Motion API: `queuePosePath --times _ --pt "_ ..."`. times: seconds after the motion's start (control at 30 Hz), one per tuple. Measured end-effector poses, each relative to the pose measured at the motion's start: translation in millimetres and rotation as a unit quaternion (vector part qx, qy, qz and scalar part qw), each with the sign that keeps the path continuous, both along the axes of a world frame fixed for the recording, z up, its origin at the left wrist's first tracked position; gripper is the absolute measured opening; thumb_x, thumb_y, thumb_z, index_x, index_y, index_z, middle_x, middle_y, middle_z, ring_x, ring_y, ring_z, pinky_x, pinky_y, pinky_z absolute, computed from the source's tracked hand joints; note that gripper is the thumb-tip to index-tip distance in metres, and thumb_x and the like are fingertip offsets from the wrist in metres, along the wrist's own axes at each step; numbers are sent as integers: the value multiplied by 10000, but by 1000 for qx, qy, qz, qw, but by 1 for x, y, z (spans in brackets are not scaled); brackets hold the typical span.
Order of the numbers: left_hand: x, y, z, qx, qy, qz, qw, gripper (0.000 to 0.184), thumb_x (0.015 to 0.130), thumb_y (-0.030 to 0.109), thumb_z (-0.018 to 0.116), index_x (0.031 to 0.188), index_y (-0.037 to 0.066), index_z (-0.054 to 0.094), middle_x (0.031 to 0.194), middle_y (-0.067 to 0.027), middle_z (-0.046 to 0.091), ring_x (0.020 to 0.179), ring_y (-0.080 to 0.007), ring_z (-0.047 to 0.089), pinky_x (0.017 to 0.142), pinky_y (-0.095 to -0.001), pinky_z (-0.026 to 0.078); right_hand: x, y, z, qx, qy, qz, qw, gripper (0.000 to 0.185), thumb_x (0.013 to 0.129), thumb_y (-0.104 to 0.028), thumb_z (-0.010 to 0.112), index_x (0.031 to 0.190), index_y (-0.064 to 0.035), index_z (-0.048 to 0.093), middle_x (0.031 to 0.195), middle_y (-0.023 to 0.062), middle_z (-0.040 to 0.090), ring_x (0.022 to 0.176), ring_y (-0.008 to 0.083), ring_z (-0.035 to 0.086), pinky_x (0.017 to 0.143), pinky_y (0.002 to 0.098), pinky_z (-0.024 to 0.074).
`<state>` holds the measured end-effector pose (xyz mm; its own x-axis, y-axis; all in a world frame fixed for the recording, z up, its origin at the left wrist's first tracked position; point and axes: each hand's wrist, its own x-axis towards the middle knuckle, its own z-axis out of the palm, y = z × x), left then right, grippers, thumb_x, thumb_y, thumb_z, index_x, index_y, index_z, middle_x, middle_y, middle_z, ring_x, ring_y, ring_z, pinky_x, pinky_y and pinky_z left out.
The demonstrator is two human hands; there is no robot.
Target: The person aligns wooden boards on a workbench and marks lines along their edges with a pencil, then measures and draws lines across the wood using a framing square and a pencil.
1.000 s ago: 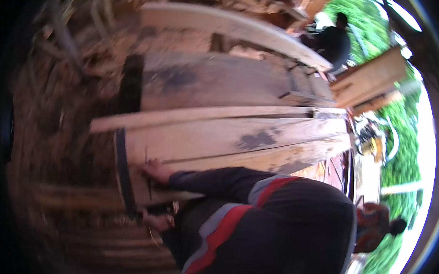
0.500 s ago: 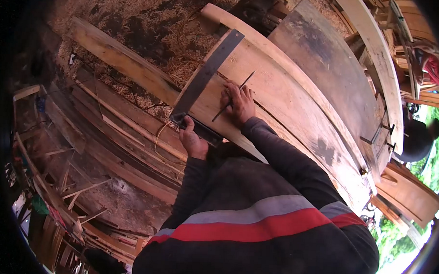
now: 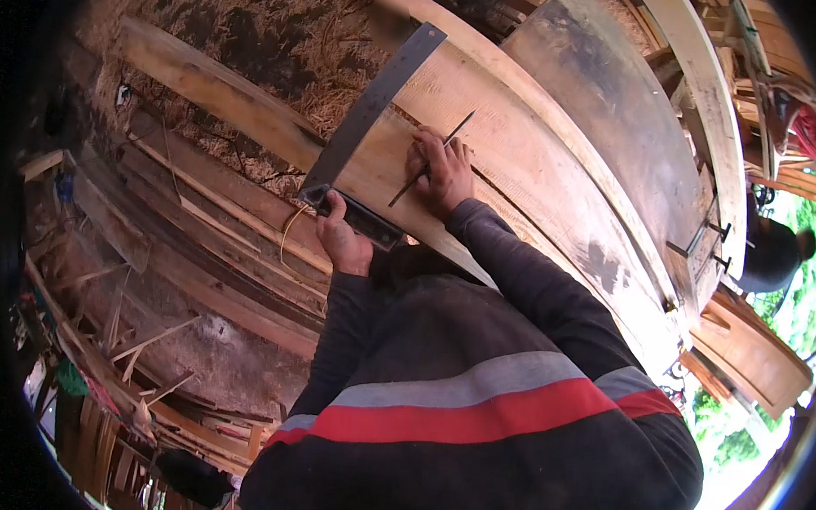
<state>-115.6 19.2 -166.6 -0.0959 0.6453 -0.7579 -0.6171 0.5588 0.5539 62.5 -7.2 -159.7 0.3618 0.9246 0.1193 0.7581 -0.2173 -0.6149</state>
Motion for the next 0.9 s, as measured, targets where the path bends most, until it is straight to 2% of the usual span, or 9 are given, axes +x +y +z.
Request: queuePosePath --times 0.07,0.1,0.17,0.43,0.53,0.6,0.9 --pt "0 -1 2 -12 14 4 1000 337 971 206 677 1225 15 566 1181 -94 625 1044 -225 613 924 -386 508 1 2 1 34 -26 12 999 320 913 -141 651 1218 -72 583 1248 137 652 1026 377 613 918 452 463" --pt "1 0 4 -23 25 7 999 335 971 206 677 1222 13 566 1185 -93 623 1046 -221 609 923 -381 506 1 2 1 34 -26 12 999 320 913 -141 651 1218 -72 583 1248 137 652 1026 377 613 918 452 463" --pt "2 -1 4 -18 34 3 999 334 971 206 679 1219 13 566 1181 -91 623 1046 -217 607 921 -379 505 0 1 1 17 5 2 1000 333 922 -165 637 1240 -92 571 1278 128 625 1120 361 571 977 455 427" --pt "2 -1 6 2 32 -5 999 357 962 217 694 1217 2 565 1158 -89 630 1036 -212 608 922 -375 504 1 2 1 -5 4 0 1000 339 925 -167 641 1247 -95 567 1278 126 624 1118 360 571 973 454 427" --pt "1 -2 6 -3 40 -4 999 322 940 229 719 1136 8 590 1143 -98 618 1055 -236 600 936 -410 511 0 1 0 1 -3 0 1000 338 924 -160 640 1248 -98 566 1273 124 625 1108 359 572 967 454 429" --pt "0 -4 2 0 13 -13 1000 355 968 211 685 1236 15 558 1186 -94 627 1053 -211 611 923 -379 511 0 2 0 13 -11 1 1000 338 923 -156 640 1247 -99 565 1269 122 627 1101 358 573 963 453 430" --pt "-8 -3 -4 3 -4 -26 1000 353 969 193 679 1261 49 544 1219 -85 617 1070 -216 613 936 -386 518 -3 3 3 5 9 -11 1000 349 912 -142 644 1249 -102 563 1251 124 630 1096 357 574 966 459 436"
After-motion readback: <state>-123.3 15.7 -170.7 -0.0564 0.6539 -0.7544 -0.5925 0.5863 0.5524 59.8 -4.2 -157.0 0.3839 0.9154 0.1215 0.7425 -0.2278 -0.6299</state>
